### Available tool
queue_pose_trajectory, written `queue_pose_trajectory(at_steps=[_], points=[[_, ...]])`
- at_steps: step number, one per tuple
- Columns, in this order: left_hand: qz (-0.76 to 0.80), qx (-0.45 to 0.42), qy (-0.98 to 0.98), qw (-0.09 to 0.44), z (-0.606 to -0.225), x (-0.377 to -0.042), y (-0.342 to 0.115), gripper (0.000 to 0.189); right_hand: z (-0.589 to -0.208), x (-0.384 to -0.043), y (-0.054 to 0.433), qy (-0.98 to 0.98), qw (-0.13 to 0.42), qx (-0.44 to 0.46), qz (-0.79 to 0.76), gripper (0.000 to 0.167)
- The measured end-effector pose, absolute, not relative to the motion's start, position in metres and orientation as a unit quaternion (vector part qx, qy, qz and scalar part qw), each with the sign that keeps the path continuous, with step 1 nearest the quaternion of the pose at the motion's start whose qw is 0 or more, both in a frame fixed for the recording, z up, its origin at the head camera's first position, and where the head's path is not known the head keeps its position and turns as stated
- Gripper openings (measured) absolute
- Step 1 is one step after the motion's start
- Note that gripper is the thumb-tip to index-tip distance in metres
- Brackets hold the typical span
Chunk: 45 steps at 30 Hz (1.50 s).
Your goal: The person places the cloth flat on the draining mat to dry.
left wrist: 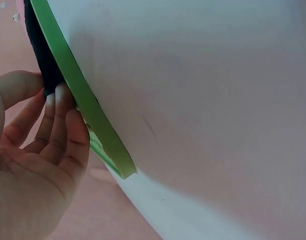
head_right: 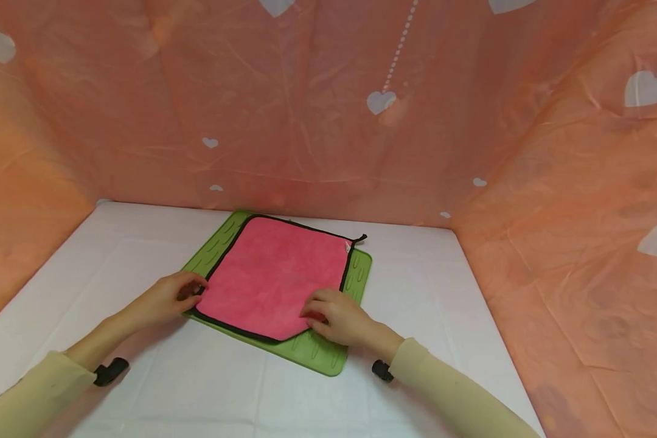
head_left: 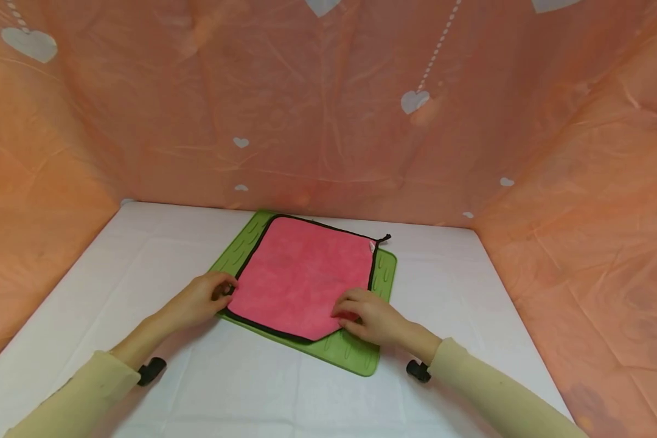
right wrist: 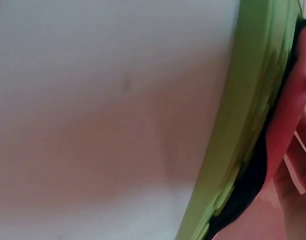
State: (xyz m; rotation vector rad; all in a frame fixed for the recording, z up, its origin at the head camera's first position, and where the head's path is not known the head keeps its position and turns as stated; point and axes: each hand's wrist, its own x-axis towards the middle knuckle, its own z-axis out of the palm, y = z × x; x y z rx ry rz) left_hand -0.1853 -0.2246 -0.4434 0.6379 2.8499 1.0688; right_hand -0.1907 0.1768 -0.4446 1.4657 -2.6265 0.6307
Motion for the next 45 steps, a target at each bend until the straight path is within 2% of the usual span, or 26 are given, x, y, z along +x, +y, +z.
queue_pose_trajectory(at_steps=[5,8,13,18,24,29,38,45], points=[[0.346,0.206,0.915,0.017,-0.443,-0.185,-0.223,0.025,-0.441,-0.187,0.168,-0.848,0.015,0.502,0.171,0.02],[0.345,0.202,0.916,0.023,-0.444,-0.185,-0.224,0.025,-0.44,-0.188,0.166,-0.844,0.013,0.508,0.17,0.018],[0.348,0.2,0.916,0.027,-0.443,-0.185,-0.223,0.026,-0.441,-0.194,0.165,-0.847,0.005,0.497,0.189,0.012],[0.35,0.199,0.915,0.02,-0.442,-0.185,-0.223,0.026,-0.436,-0.198,0.166,-0.848,-0.014,0.468,0.249,0.014],[0.345,0.197,0.918,0.017,-0.441,-0.185,-0.224,0.025,-0.435,-0.201,0.167,-0.828,-0.005,0.472,0.303,0.022],[0.347,0.197,0.917,0.018,-0.441,-0.185,-0.224,0.026,-0.439,-0.197,0.168,-0.821,0.001,0.498,0.28,0.017],[0.345,0.195,0.918,0.018,-0.441,-0.183,-0.224,0.026,-0.441,-0.187,0.174,-0.833,-0.061,0.486,0.258,0.015],[0.344,0.197,0.918,0.017,-0.442,-0.184,-0.223,0.026,-0.444,-0.19,0.174,-0.841,-0.034,0.476,0.256,0.016]])
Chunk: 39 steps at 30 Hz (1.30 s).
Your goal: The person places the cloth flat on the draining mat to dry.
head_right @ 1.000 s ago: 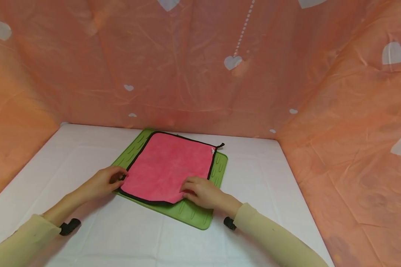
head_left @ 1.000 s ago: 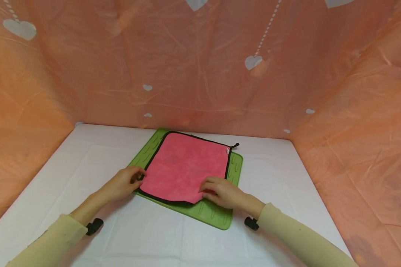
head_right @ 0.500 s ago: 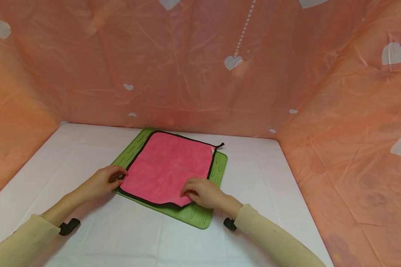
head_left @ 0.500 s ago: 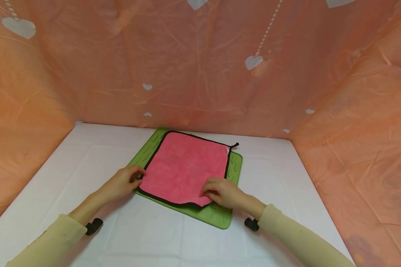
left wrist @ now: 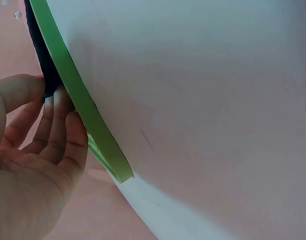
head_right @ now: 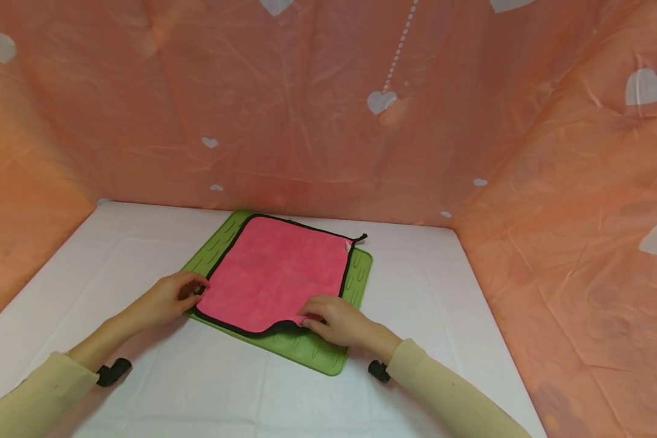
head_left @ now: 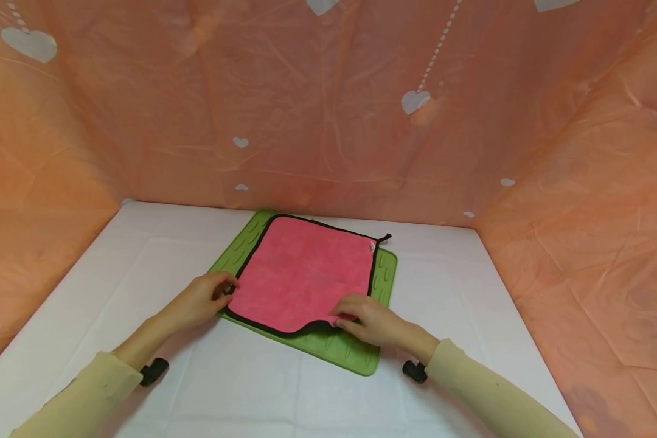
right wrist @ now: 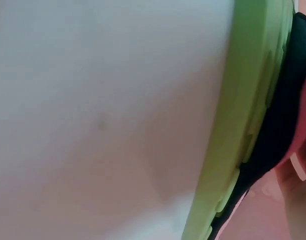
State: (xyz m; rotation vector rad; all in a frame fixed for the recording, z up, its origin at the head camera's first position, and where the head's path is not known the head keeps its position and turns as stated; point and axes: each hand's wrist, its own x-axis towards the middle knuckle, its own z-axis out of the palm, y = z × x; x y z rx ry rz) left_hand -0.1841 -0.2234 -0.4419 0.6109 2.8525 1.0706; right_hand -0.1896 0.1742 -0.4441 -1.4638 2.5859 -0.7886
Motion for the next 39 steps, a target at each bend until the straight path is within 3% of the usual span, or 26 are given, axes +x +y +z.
queue_pose_trajectory(at_steps=[8,14,32,39], points=[[0.345,0.202,0.916,0.015,-0.444,-0.185,-0.222,0.026,-0.444,-0.19,0.172,0.859,0.057,-0.419,-0.289,0.026],[0.348,0.205,0.915,0.016,-0.443,-0.185,-0.222,0.025,-0.446,-0.188,0.176,0.846,0.034,-0.449,-0.287,0.017],[0.341,0.192,0.92,0.01,-0.443,-0.185,-0.223,0.025,-0.452,-0.173,0.187,0.824,-0.026,-0.525,-0.211,0.015],[0.346,0.196,0.918,0.006,-0.442,-0.185,-0.224,0.024,-0.446,-0.169,0.186,0.831,0.022,-0.521,-0.193,0.025]])
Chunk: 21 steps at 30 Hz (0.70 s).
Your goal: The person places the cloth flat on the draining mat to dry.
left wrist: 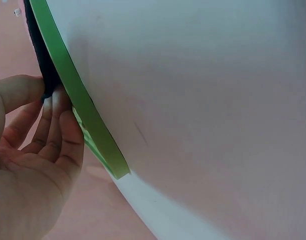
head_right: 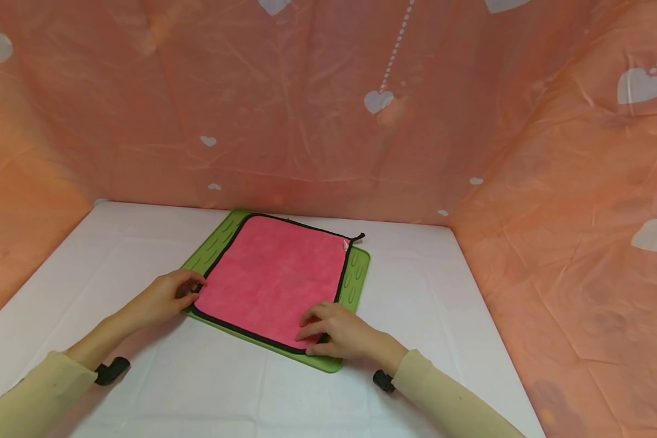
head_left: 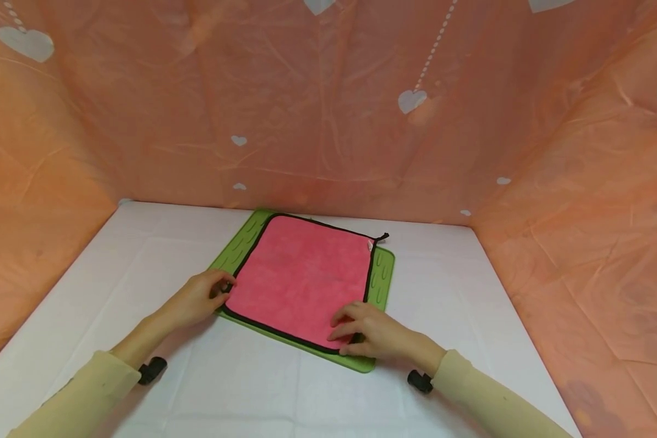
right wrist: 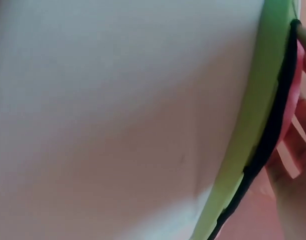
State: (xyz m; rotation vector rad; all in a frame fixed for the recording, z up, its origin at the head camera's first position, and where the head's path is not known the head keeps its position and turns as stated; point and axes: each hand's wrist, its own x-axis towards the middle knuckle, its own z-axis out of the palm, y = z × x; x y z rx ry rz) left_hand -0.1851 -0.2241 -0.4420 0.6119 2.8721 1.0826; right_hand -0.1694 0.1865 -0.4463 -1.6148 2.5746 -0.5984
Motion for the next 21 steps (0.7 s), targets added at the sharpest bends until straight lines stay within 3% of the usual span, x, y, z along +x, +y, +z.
queue_pose_trajectory(at_steps=[4,10,21], points=[[0.345,0.192,0.919,0.004,-0.442,-0.186,-0.226,0.024,-0.443,-0.169,0.19,0.832,0.051,-0.51,-0.212,0.029],[0.344,0.19,0.92,0.007,-0.444,-0.187,-0.228,0.025,-0.443,-0.171,0.196,0.82,0.063,-0.515,-0.242,0.019],[0.351,0.187,0.918,0.01,-0.442,-0.186,-0.228,0.025,-0.445,-0.173,0.193,0.813,0.028,-0.543,-0.21,0.006]])
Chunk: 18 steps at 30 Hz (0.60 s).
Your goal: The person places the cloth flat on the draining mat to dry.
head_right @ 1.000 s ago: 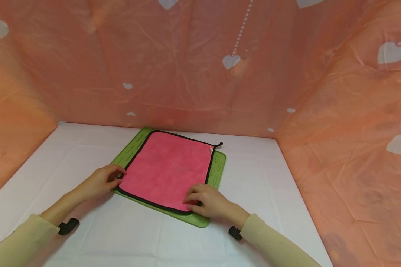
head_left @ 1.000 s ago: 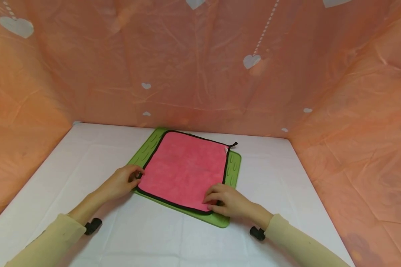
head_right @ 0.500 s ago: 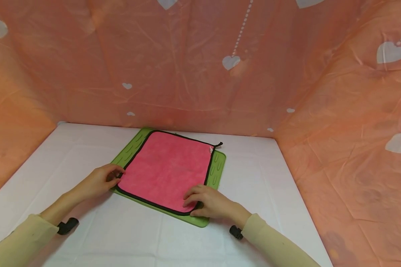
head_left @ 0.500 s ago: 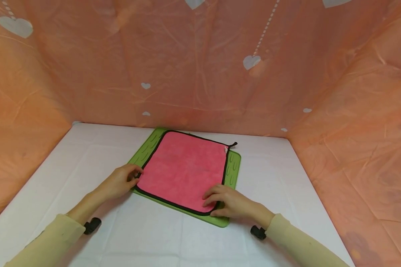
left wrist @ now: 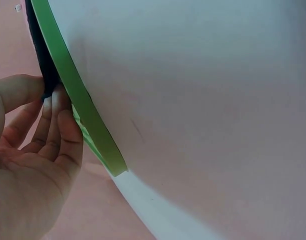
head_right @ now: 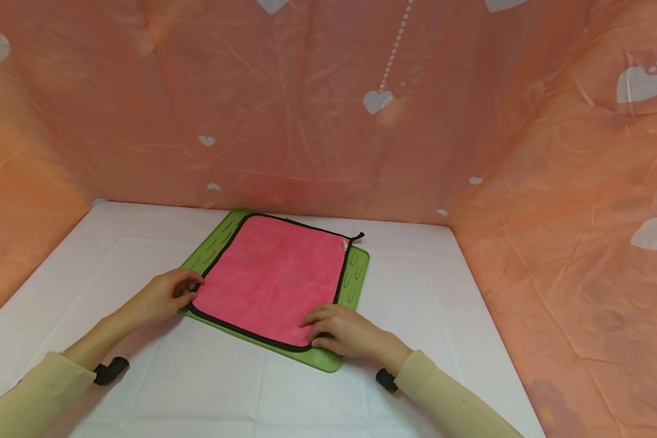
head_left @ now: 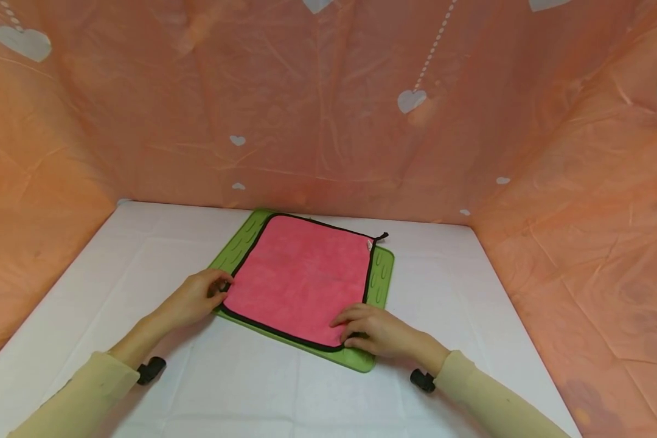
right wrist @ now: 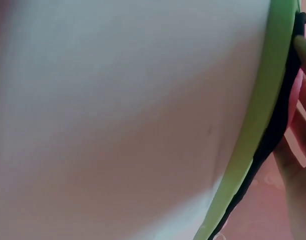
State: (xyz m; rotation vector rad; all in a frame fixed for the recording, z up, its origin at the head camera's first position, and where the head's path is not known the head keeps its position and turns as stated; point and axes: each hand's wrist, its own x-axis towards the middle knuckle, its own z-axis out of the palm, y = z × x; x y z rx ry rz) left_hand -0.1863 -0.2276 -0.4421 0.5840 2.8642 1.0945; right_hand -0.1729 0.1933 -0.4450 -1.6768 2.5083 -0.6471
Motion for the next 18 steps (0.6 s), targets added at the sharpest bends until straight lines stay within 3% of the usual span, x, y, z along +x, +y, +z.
queue_pose_trajectory(at_steps=[18], points=[[0.35,0.178,0.92,0.008,-0.441,-0.183,-0.235,0.025,-0.446,-0.155,0.186,0.808,0.047,-0.532,-0.248,0.008]])
